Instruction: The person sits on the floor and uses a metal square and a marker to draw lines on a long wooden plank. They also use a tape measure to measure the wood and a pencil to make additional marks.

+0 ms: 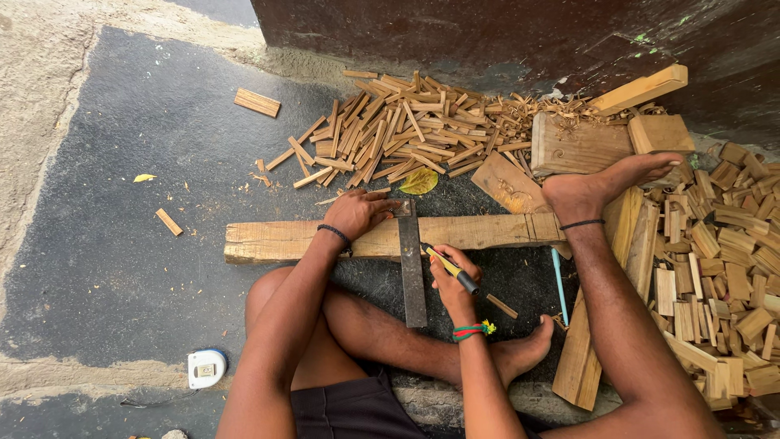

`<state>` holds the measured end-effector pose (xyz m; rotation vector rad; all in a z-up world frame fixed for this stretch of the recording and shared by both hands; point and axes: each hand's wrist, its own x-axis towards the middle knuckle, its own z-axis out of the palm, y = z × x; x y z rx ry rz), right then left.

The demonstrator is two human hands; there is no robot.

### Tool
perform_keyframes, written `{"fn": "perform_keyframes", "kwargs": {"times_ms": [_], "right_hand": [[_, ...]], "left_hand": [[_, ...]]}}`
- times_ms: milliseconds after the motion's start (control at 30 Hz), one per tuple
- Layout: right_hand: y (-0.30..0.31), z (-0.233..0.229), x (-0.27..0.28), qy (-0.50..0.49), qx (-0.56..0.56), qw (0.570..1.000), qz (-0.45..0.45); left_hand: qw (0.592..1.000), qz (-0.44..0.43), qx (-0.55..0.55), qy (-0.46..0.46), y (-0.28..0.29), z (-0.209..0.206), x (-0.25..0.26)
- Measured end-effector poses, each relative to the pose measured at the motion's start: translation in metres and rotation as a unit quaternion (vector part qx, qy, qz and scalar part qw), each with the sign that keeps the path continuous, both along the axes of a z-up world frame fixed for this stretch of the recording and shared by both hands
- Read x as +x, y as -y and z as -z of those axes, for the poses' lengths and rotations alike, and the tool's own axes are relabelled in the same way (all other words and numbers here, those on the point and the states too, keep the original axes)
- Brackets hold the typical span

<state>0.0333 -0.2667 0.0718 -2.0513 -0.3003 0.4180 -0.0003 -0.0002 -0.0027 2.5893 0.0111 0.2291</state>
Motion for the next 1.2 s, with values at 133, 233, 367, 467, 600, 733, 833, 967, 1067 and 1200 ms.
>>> {"fn": "perform_keyframes", "kwargs": {"times_ms": [133,233,367,467,600,733,833,967,1067,1200], "right_hand": [[0.002,-0.003,-0.003,-0.015,0.005,1.0,-0.001],[0.002,-0.006,-0.007,-0.027,0.006,1.0,0.003],[0.001,-0.01,-0.009,-0.022,0.009,1.0,0.007],[0.002,-0.01,-0.01,-0.028,-0.01,1.0,0.007],[0.005,-0.009,-0.013,-0.033,-0.016,0.999,0.02],[0.01,-0.008,-0.018,-0.025,0.017,0.999,0.014],[0.008,-0.009,-0.017,-0.027,0.022,0.999,0.013],[0.011,-0.009,-0.019,-0.027,-0.01,0.999,0.016],[0.011,-0.009,-0.019,-0.026,0.009,1.0,0.014],[0.011,-0.01,-0.019,-0.026,0.009,1.0,0.015]], "left_hand": [[1.0,-0.001,-0.001,-0.002,0.0,0.001,0.001],[1.0,0.004,0.001,-0.005,0.0,0.002,0.0],[1.0,0.002,0.003,-0.002,0.0,0.003,0.001],[1.0,-0.001,-0.002,-0.008,0.0,0.004,0.002],[1.0,-0.001,-0.005,-0.009,0.0,0.003,0.002],[1.0,0.008,-0.017,-0.015,0.0,0.001,-0.001],[1.0,0.008,0.003,0.018,-0.003,-0.002,0.001],[1.0,0.002,-0.009,0.002,0.001,0.0,-0.001],[1.0,0.004,-0.008,-0.002,0.0,0.0,-0.001],[1.0,0.005,-0.002,0.003,-0.001,0.0,0.001]]}}
